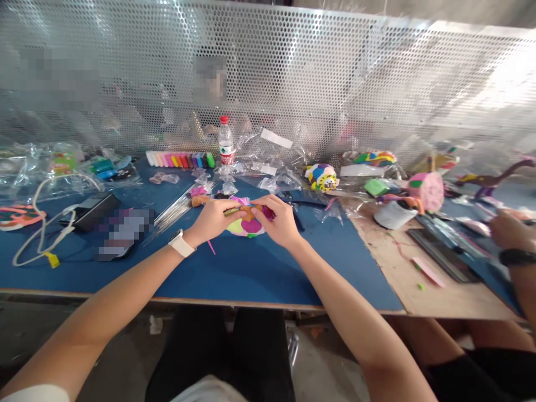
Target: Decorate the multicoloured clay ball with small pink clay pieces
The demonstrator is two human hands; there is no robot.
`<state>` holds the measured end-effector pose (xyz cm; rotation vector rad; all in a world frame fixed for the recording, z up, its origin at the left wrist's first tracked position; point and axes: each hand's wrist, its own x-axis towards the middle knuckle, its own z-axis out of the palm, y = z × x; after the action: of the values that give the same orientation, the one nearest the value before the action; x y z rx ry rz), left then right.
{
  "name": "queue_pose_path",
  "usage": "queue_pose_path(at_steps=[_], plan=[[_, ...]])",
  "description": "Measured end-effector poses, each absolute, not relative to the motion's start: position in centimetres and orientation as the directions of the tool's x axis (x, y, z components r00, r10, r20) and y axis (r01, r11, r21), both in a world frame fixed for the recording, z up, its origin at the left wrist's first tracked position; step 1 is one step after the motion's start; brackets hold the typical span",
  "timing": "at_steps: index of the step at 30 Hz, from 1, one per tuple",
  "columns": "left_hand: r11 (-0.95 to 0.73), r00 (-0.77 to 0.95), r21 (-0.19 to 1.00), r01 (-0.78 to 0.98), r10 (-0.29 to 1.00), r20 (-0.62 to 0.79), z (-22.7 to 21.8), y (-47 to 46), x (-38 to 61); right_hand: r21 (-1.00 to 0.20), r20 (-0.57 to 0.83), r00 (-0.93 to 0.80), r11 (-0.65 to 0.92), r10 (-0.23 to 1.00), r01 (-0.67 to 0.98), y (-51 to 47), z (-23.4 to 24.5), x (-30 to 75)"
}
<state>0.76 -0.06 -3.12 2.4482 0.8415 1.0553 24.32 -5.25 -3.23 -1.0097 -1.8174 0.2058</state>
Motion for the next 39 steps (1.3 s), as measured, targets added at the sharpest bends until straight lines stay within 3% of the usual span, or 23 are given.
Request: queue_pose_path(at_steps=[4,8,15,20,26,33,39], plan=[[-0.776,0.534,0.499,0.386,0.629,0.565,-3.6,0.1,1.0,-0.589,0.605,-0.151,0.567,0.782,0.576,-4.8,-3.9,24.8],[-0.749,0.528,0.564,0.349,0.654,0.542,-3.9,0.5,0.9,-0.64,0.537,-0.144,0.512,0.831,0.573,-4.2,-4.6,25.3],[-0.68,0.531,0.657,0.325,0.706,0.468,-4.1,0.9,0.8,-0.657,0.56,-0.1,0.514,0.823,0.552,-3.9,-5.0,25.4],[-0.688,0.5,0.668,0.283,0.7,0.51,-3.8,0.9,0.5,-0.66,0.576,-0.061,0.507,0.815,0.554,-3.6,-5.3,25.5],[-0.735,0.521,0.552,0.395,0.674,0.524,-4.5,2.0,-0.2,-0.59,0.618,-0.105,0.548,0.779,0.593,-4.0,-4.5,25.5],[-0.837,0.571,0.304,0.455,0.536,0.622,-6.1,1.3,0.6,-0.503,0.678,-0.217,0.659,0.702,0.56,-4.4,-4.1,25.6],[-0.875,0.598,0.226,0.428,0.461,0.656,-6.4,1.0,0.9,-0.442,0.707,-0.232,0.673,0.668,0.593,-4.3,-4.2,25.9]])
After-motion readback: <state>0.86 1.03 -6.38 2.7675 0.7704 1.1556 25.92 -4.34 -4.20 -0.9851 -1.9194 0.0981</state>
